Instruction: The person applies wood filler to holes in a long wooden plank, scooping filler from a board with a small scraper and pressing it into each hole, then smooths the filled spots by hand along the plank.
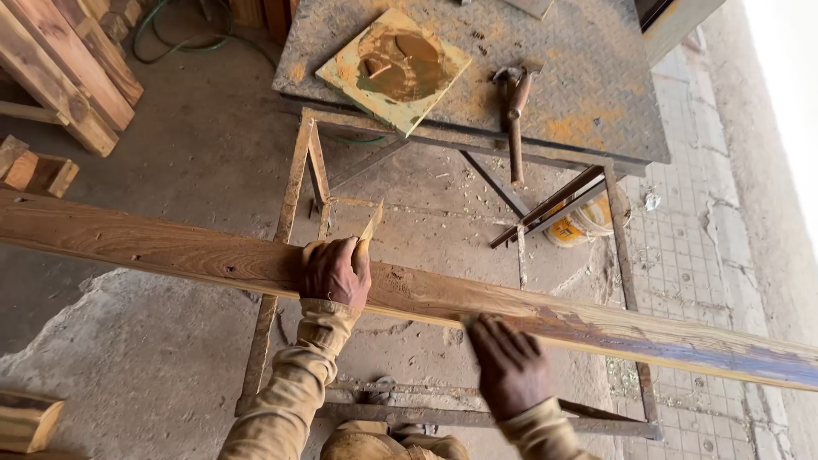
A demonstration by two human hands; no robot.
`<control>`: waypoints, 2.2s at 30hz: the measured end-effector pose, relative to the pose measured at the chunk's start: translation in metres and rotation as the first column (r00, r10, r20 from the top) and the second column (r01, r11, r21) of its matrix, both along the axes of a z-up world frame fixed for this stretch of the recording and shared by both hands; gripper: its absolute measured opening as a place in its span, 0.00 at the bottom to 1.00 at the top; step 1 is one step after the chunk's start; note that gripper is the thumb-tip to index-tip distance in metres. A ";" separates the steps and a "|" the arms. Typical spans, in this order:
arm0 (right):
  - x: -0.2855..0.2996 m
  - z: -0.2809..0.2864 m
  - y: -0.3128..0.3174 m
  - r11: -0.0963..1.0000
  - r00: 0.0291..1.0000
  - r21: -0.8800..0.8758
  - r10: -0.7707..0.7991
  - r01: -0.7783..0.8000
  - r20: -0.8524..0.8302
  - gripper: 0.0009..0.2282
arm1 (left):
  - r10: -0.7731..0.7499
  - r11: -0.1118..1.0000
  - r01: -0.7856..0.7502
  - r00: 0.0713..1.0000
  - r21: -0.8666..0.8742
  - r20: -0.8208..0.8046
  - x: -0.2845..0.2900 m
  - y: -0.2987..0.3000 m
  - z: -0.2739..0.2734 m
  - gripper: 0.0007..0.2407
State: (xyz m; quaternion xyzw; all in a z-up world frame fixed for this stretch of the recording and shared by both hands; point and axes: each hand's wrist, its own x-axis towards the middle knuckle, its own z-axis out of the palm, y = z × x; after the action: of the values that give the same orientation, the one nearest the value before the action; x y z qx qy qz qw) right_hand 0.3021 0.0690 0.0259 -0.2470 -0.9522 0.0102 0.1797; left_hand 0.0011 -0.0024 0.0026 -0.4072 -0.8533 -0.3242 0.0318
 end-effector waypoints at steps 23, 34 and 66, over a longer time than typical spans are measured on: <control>-0.042 0.074 0.020 0.924 0.922 -0.346 -0.019 0.163 0.386 0.19 | -0.008 1.000 0.007 0.997 0.010 0.082 0.004 0.002 0.002 0.10; -0.009 0.047 0.082 0.765 0.797 -0.479 -0.073 0.430 0.599 0.16 | -0.017 0.999 0.015 0.999 0.046 0.049 -0.001 0.006 -0.004 0.11; -0.070 0.066 0.012 0.792 0.925 -0.580 0.051 0.193 0.377 0.14 | -0.006 1.000 0.005 1.000 0.029 0.028 -0.001 0.001 -0.006 0.13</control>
State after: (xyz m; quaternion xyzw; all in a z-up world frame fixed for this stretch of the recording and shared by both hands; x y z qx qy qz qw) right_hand 0.2323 0.0807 0.0924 -0.3250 -0.9043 0.2607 -0.0930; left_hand -0.0002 -0.0010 -0.0038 -0.4043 -0.8479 -0.3421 0.0249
